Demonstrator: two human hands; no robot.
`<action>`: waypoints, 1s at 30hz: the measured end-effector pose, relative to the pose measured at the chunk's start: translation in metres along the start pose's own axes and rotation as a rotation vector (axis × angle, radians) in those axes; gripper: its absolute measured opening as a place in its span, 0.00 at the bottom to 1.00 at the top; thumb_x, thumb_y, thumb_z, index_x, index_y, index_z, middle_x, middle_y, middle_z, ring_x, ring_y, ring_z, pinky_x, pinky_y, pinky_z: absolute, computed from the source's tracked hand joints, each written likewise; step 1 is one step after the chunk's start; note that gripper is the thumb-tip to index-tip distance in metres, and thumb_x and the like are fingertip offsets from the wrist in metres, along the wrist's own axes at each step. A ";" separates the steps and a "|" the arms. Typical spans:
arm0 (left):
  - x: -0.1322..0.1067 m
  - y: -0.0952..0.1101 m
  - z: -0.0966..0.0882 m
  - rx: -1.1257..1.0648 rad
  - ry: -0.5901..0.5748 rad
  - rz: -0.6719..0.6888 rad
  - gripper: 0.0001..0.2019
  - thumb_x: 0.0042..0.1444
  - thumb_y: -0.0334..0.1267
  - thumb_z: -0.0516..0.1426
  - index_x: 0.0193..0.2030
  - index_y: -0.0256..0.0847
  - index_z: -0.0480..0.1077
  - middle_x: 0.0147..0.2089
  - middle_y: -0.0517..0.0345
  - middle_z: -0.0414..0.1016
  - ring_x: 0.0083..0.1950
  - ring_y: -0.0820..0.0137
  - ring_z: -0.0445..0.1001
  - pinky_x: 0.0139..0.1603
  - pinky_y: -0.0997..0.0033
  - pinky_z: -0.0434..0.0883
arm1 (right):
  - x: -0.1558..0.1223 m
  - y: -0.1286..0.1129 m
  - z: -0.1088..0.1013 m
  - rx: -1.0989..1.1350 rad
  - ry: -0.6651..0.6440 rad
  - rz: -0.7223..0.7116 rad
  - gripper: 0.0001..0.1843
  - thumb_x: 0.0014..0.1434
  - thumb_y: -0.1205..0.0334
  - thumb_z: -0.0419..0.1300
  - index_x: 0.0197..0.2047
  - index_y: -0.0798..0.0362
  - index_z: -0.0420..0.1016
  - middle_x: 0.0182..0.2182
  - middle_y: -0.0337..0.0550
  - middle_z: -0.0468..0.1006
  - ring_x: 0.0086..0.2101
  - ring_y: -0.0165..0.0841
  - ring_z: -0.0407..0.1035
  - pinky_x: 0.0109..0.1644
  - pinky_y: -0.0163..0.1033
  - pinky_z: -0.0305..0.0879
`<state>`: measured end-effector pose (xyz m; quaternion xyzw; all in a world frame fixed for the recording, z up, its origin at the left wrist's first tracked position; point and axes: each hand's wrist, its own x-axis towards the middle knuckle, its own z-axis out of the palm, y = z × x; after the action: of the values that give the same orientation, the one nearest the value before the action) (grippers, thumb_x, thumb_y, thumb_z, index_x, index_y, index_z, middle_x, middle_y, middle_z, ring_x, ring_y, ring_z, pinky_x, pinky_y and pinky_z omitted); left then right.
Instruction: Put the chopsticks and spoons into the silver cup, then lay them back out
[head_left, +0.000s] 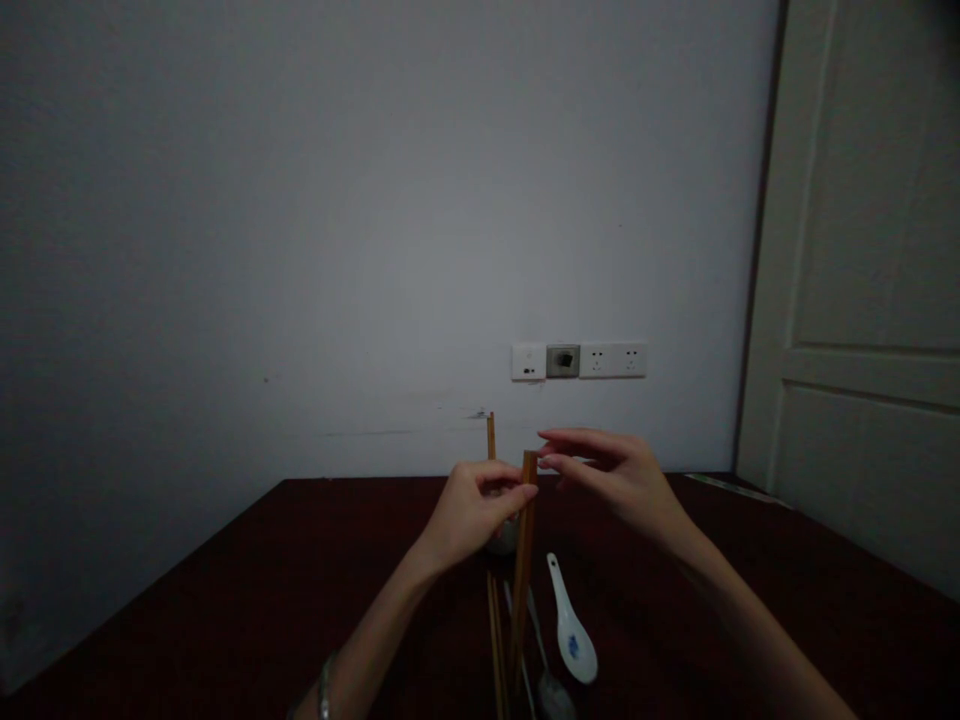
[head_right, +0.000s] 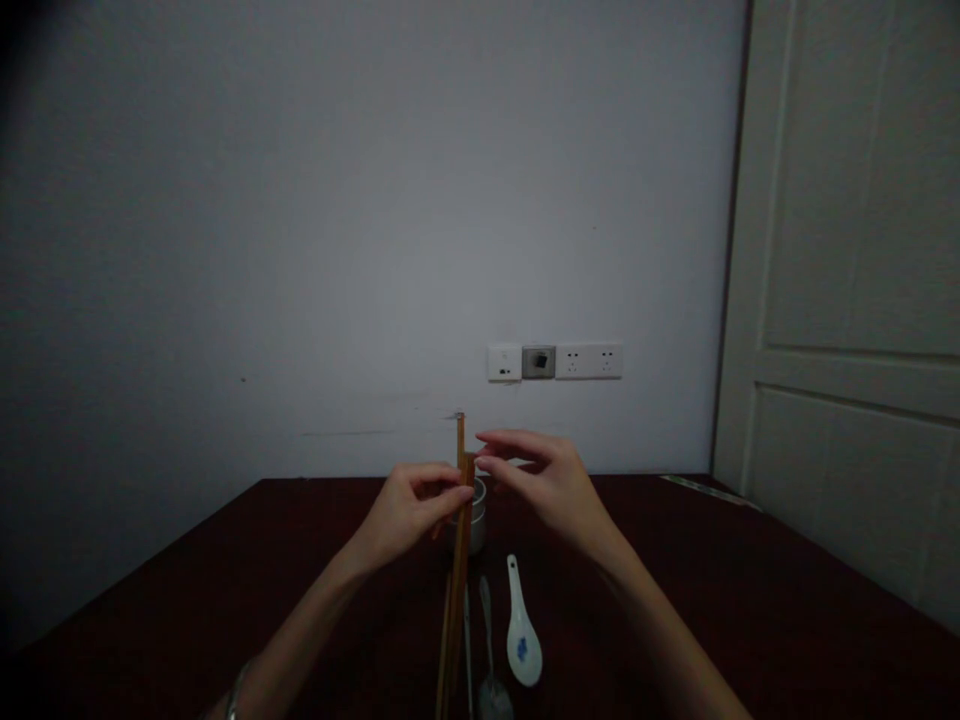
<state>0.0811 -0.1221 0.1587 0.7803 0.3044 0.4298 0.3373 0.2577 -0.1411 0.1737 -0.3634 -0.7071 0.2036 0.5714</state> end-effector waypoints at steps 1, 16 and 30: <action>0.000 -0.001 0.001 0.002 -0.009 0.002 0.13 0.48 0.43 0.55 0.32 0.33 0.73 0.26 0.56 0.70 0.22 0.78 0.62 0.22 0.78 0.60 | 0.000 0.000 0.002 -0.020 0.017 -0.029 0.14 0.46 0.56 0.61 0.37 0.52 0.76 0.33 0.46 0.77 0.31 0.34 0.71 0.32 0.38 0.70; 0.001 -0.007 0.004 -0.016 -0.080 -0.003 0.14 0.49 0.43 0.53 0.31 0.33 0.73 0.26 0.57 0.70 0.21 0.79 0.60 0.21 0.78 0.60 | 0.001 0.008 0.012 0.060 -0.065 -0.104 0.08 0.47 0.58 0.60 0.29 0.53 0.76 0.30 0.44 0.72 0.27 0.29 0.67 0.19 0.31 0.68; 0.002 -0.012 0.002 -0.043 -0.080 0.001 0.14 0.50 0.44 0.54 0.33 0.33 0.73 0.24 0.57 0.69 0.19 0.80 0.60 0.20 0.79 0.59 | -0.001 0.008 0.020 0.032 -0.021 -0.133 0.08 0.48 0.59 0.60 0.30 0.53 0.76 0.28 0.44 0.74 0.29 0.30 0.68 0.25 0.32 0.67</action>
<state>0.0811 -0.1142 0.1491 0.7895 0.2809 0.4050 0.3657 0.2414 -0.1341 0.1619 -0.3043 -0.7324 0.1804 0.5818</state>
